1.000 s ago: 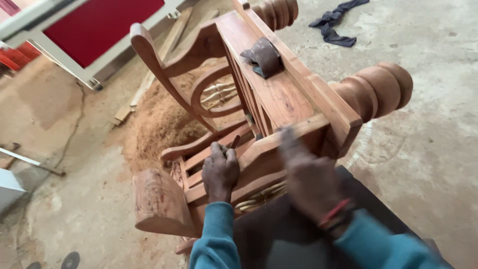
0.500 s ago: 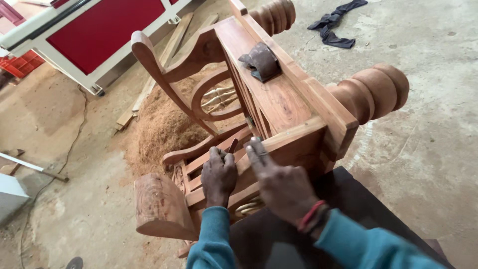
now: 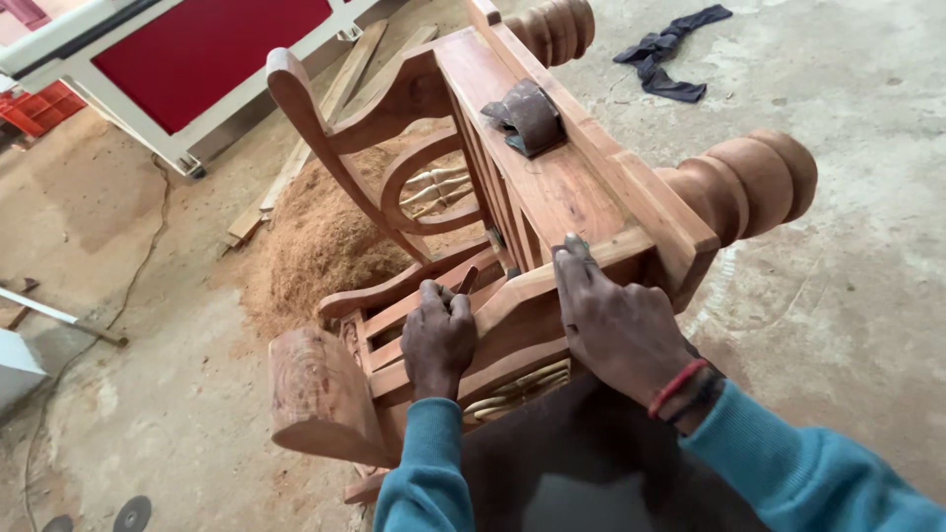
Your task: The person sands the wooden pieces of a chair frame by hand using a small piece of sandpaper.
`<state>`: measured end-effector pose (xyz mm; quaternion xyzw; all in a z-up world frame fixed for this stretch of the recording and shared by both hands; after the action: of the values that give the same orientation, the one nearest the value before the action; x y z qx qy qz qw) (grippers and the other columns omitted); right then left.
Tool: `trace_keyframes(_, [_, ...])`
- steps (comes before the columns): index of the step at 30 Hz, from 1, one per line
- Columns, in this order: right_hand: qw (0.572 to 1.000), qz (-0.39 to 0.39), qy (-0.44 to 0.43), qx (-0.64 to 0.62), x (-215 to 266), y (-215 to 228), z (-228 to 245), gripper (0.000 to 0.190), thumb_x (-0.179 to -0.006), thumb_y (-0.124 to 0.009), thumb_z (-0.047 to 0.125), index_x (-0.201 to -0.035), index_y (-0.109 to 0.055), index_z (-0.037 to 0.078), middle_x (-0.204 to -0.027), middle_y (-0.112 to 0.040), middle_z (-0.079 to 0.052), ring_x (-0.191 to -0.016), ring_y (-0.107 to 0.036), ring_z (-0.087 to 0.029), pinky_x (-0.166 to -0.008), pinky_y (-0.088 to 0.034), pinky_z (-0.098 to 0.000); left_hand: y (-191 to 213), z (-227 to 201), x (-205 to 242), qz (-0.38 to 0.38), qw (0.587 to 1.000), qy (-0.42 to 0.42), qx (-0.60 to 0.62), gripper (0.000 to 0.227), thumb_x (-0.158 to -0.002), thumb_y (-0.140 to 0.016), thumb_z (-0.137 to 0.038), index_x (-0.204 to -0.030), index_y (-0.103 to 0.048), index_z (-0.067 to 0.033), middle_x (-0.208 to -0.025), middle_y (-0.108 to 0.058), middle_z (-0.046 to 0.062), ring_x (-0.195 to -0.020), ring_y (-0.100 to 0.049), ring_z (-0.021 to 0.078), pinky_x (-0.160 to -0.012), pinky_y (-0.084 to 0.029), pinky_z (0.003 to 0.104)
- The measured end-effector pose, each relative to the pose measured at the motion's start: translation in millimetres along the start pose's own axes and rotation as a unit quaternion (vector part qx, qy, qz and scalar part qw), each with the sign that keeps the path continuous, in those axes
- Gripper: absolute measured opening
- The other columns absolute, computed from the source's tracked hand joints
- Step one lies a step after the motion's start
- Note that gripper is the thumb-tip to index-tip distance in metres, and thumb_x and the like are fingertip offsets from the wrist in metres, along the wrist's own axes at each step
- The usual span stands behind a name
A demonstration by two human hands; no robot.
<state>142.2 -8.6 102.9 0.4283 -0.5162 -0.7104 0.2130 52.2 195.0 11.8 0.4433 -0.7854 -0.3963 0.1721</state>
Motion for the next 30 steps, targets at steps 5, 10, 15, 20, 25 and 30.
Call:
trace_keyframes(5, [1.000,0.008,0.014,0.014,10.9,2.2,9.8,0.072,-0.080,-0.054,0.004,-0.152,-0.047,-0.001,-0.157,-0.051,-0.020,-0.049,-0.073,-0.028,-0.045,-0.059,-0.0387,-1.9,1.4,3.1,-0.007,1.000,-0.002,0.013,0.022,-0.088,-0.053,-0.033,-0.094,-0.059,-0.0121,-0.087,-0.074,0.020,-0.089,-0.069,0.0435,-0.084,-0.051,0.058])
trace_keyframes(10, [0.997,-0.050,0.055,0.025,-15.6,8.3,-13.6,0.056,-0.090,-0.052,0.006,-0.147,-0.050,0.005,-0.147,-0.059,-0.014,-0.063,-0.074,-0.030,-0.055,-0.060,-0.0403,-5.6,4.8,1.2,-0.015,0.999,-0.027,0.023,0.024,-0.090,-0.055,-0.034,-0.096,-0.059,-0.0112,-0.089,-0.072,0.022,-0.089,-0.068,0.0458,-0.082,-0.050,0.060])
trace_keyframes(15, [0.999,0.004,0.028,0.025,6.7,14.0,-10.9,0.076,-0.076,-0.053,0.005,-0.152,-0.048,0.010,-0.148,-0.059,-0.012,-0.058,-0.074,-0.029,-0.058,-0.062,-0.0418,-5.4,3.7,-1.7,0.004,1.000,-0.002,0.029,0.022,-0.087,-0.054,-0.033,-0.093,-0.058,-0.0120,-0.086,-0.074,0.020,-0.089,-0.070,0.0440,-0.082,-0.051,0.058])
trace_keyframes(20, [0.995,0.084,0.037,0.041,-17.2,-18.7,-21.7,0.060,-0.090,-0.052,0.008,-0.151,-0.048,0.007,-0.132,-0.067,-0.014,-0.077,-0.075,-0.029,-0.067,-0.061,-0.0432,-5.6,3.1,5.1,-0.032,0.998,-0.040,0.020,0.023,-0.089,-0.054,-0.032,-0.093,-0.058,-0.0106,-0.086,-0.073,0.021,-0.088,-0.068,0.0459,-0.080,-0.049,0.060])
trace_keyframes(25, [0.991,-0.073,0.116,0.011,12.1,19.9,-3.8,0.070,-0.074,-0.055,0.006,-0.144,-0.053,0.008,-0.139,-0.062,-0.017,-0.074,-0.075,-0.029,-0.085,-0.059,-0.0521,-0.7,1.4,-1.3,-0.023,0.999,-0.004,0.038,0.021,-0.087,-0.054,-0.031,-0.093,-0.060,-0.0114,-0.086,-0.074,0.020,-0.089,-0.069,0.0444,-0.083,-0.050,0.059])
trace_keyframes(30, [0.993,0.117,0.036,-0.006,-21.0,-11.8,-19.7,0.064,-0.088,-0.053,0.011,-0.151,-0.049,0.013,-0.147,-0.059,-0.008,-0.083,-0.074,-0.032,-0.075,-0.059,-0.0476,2.7,-1.8,5.1,-0.034,0.998,-0.027,0.038,0.023,-0.088,-0.055,-0.034,-0.095,-0.059,-0.0120,-0.087,-0.073,0.021,-0.089,-0.068,0.0456,-0.082,-0.050,0.060])
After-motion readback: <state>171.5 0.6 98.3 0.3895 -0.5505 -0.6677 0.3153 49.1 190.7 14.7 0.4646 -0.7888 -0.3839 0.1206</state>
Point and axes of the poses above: each hand's wrist, its own x-axis away from the middle knuckle, its own y-axis out of the back of the hand, z = x × y, the point moved 9 cm from there along -x, towards the middle knuckle
